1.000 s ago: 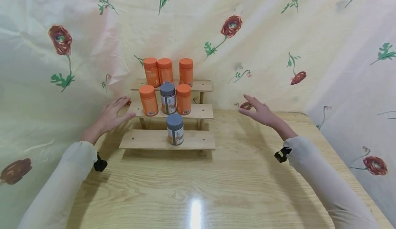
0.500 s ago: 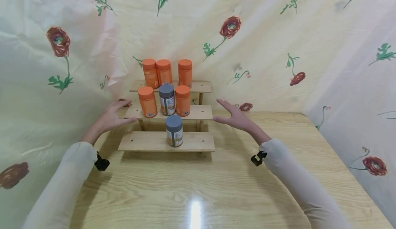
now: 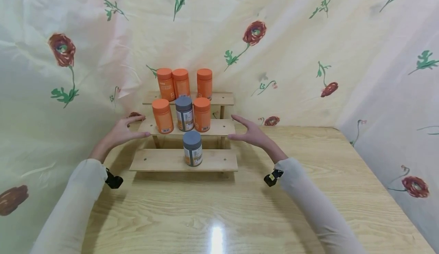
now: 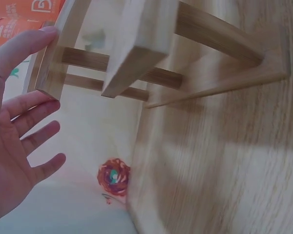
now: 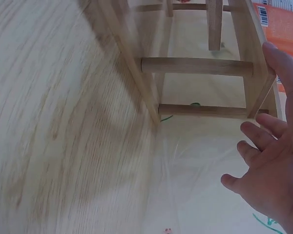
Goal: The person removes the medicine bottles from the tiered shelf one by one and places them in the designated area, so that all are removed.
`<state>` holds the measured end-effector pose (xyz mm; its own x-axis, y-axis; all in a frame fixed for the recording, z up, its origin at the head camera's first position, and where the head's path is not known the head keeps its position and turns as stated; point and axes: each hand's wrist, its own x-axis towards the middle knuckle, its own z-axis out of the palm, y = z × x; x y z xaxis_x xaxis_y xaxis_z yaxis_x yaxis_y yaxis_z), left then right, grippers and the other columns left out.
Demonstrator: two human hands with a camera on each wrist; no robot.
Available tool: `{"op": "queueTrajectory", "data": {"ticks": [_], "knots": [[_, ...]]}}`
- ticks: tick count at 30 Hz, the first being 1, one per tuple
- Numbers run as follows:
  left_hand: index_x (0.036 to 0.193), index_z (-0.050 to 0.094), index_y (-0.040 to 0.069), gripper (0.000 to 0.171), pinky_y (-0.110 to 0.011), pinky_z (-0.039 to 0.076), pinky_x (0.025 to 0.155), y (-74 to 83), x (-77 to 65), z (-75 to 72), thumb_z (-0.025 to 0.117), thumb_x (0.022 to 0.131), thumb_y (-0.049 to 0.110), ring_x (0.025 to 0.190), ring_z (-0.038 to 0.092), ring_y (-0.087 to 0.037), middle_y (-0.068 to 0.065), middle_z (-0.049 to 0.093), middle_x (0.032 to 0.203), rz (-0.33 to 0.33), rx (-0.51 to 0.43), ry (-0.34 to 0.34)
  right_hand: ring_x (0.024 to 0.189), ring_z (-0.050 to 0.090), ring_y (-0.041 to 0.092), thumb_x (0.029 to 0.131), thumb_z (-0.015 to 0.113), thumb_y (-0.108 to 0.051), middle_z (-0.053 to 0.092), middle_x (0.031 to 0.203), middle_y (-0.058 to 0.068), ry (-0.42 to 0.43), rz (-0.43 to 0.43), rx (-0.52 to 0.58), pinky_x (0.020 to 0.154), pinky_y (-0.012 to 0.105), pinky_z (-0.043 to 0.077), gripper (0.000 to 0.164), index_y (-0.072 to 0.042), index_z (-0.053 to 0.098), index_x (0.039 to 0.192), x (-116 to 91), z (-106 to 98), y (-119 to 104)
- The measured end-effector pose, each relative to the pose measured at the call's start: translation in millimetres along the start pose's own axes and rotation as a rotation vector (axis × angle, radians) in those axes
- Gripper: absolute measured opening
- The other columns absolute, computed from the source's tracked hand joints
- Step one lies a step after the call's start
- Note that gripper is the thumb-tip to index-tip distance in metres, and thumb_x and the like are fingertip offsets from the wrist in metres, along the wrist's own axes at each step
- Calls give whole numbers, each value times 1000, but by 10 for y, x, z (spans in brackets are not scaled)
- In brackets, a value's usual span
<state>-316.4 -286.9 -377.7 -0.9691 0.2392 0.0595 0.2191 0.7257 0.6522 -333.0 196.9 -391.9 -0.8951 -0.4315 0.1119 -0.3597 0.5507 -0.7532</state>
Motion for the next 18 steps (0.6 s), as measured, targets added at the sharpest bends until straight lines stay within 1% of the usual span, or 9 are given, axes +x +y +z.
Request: {"op": "queueTrajectory", "data": {"ticks": [4, 7, 11, 14, 18], "knots": [[155, 42, 7, 87, -71, 32, 114, -1, 2, -9, 78, 87, 48, 148, 30, -48, -23, 36, 161, -10, -21, -19, 155, 28, 30, 88, 81, -34, 37, 164, 8, 0, -14, -15, 125, 55, 26, 82, -16, 41, 157, 33, 10, -28], [153, 44, 5, 83, -69, 34, 114, 13, 4, -2, 79, 88, 42, 146, 33, -45, -22, 37, 159, 9, -38, -17, 153, 31, 30, 87, 82, -33, 41, 162, 9, -1, -14, -29, 124, 55, 28, 79, -15, 45, 154, 41, 1, -47], [152, 45, 3, 79, -66, 34, 115, 19, 14, 13, 80, 89, 36, 143, 36, -42, -22, 39, 155, 41, -55, -4, 152, 33, 31, 86, 83, -34, 43, 160, 9, -7, -7, -36, 123, 56, 29, 78, -15, 47, 153, 53, -17, -50], [152, 46, 3, 80, -66, 33, 116, 14, 25, 32, 80, 88, 37, 145, 35, -41, -22, 40, 156, 43, -59, -2, 152, 33, 32, 85, 84, -33, 44, 160, 10, -7, -12, -37, 123, 57, 29, 79, -12, 48, 152, 59, -31, -27], [151, 48, 5, 81, -67, 32, 116, 36, 38, 68, 81, 87, 40, 147, 34, -42, -22, 39, 158, 41, -55, 2, 152, 32, 31, 84, 84, -36, 44, 160, 9, -17, -3, -35, 123, 58, 28, 79, -14, 49, 151, 33, -86, 4]]}}
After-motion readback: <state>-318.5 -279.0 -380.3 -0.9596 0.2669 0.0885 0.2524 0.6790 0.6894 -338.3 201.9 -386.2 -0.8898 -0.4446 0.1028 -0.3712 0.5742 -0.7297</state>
